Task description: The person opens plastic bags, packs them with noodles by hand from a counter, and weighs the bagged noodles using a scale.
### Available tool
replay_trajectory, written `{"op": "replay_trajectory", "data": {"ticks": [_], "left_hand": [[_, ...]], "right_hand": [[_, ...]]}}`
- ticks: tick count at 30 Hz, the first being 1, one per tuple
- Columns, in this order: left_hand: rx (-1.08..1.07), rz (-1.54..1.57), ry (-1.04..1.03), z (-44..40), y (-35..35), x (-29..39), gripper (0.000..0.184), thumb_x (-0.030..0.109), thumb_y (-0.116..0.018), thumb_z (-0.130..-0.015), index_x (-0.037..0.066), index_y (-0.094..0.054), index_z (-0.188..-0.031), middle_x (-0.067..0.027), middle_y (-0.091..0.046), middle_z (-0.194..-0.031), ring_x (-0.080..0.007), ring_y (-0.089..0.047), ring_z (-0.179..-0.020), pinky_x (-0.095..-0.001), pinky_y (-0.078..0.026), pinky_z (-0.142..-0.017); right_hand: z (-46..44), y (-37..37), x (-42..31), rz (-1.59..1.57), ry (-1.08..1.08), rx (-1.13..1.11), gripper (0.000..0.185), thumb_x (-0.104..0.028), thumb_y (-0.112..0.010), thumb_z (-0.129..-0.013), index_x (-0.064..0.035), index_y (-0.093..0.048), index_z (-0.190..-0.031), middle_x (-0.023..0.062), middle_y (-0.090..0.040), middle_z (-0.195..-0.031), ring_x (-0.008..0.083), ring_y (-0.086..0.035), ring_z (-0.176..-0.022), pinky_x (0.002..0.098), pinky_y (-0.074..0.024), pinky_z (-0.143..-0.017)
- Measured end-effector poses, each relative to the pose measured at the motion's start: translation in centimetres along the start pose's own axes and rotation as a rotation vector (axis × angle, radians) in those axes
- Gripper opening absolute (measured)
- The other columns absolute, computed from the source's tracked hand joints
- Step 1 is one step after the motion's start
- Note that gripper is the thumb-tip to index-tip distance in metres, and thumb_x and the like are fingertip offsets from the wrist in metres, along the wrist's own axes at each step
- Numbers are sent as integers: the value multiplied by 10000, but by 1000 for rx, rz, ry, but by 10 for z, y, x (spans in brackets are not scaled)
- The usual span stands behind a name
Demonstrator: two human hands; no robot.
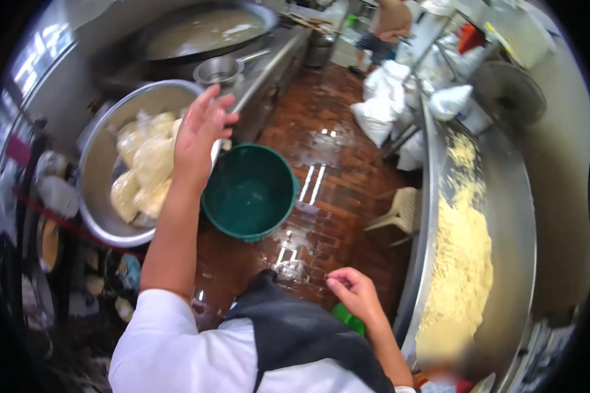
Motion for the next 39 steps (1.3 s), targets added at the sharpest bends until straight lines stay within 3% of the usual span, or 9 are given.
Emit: {"op": "replay_trajectory", "data": {"ticks": [1,6,9,16,17,21,25,32,39], "left_hand": [[-58,-17,56,-1,-7,-16,539,248,-570,-927,27,-384,-1381,-116,-550,-1247,-136,-577,-989,-253,-441,-805],[-312,-110,399,13,-41,-89,458,251,-565,-924,53,-465,-1325,-82,-604,-1164,-114,-597,-927,-262,-464,-780],[-511,-73,508,20,-87,-112,418,158,-595,-901,8,-493,-1277,-80,-625,-1075,-104,-579,-902,-238,-452,-772],[-995,-229,480,17,-217,-137,413,114,-645,-864,14,-528,-1247,-82,-619,-1062,-109,-587,-899,-256,-484,-784],[-1035,-273,435,14,-239,-136,419,114,-650,-856,13,-532,-1245,-80,-623,-1053,-106,-592,-883,-253,-488,-771],[-1184,-474,262,-3,-313,-160,395,106,-654,-849,6,-554,-1218,-83,-640,-1029,-120,-594,-890,-269,-489,-798],[-1110,-430,129,-23,-375,-172,381,164,-679,-828,12,-597,-1168,-124,-667,-978,-150,-625,-844,-280,-501,-762],[-939,-258,282,-76,-459,-239,252,131,-660,-855,-6,-628,-1065,-40,-656,-845,-84,-593,-746,-243,-491,-688],[-771,-59,428,-179,-593,-330,178,162,-636,-875,3,-646,-955,-14,-630,-771,-83,-556,-649,-230,-464,-601]], "right_hand": [[-3,1,6,43,2,3,198,-184,-664,-860,-16,-654,-965,52,-662,-845,99,-605,-719,255,-500,-669],[-1,8,23,44,-108,81,209,-194,-668,-853,-25,-655,-975,48,-664,-810,97,-602,-694,257,-501,-652],[-2,24,42,-24,-173,119,198,-176,-676,-854,-26,-653,-981,26,-665,-778,79,-596,-694,248,-498,-635],[-24,64,86,-103,-135,240,219,-204,-682,-854,-32,-656,-987,30,-667,-801,83,-597,-710,252,-496,-647],[-30,75,90,-113,-124,231,242,-236,-664,-852,-32,-653,-981,79,-678,-814,155,-638,-729,288,-509,-683],[-58,123,123,-153,-84,281,246,-244,-662,-853,-37,-649,-986,81,-675,-818,154,-642,-751,287,-510,-697],[-81,183,132,-214,-80,263,244,-243,-667,-850,-39,-653,-984,84,-678,-825,153,-644,-752,289,-513,-699],[-112,279,116,-201,-162,325,252,-223,-669,-856,-26,-644,-1011,54,-670,-828,117,-619,-741,267,-508,-694],[-125,305,161,-378,-352,542,233,-225,-673,-862,-43,-656,-1005,21,-649,-811,83,-574,-721,235,-483,-686]]}}
Point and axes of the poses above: each hand's wrist, its own z-axis away from the middle knuckle, its own y-axis out of the back of the hand, x = y × z, the point moved 3 cm from there along -z, towards the middle knuckle
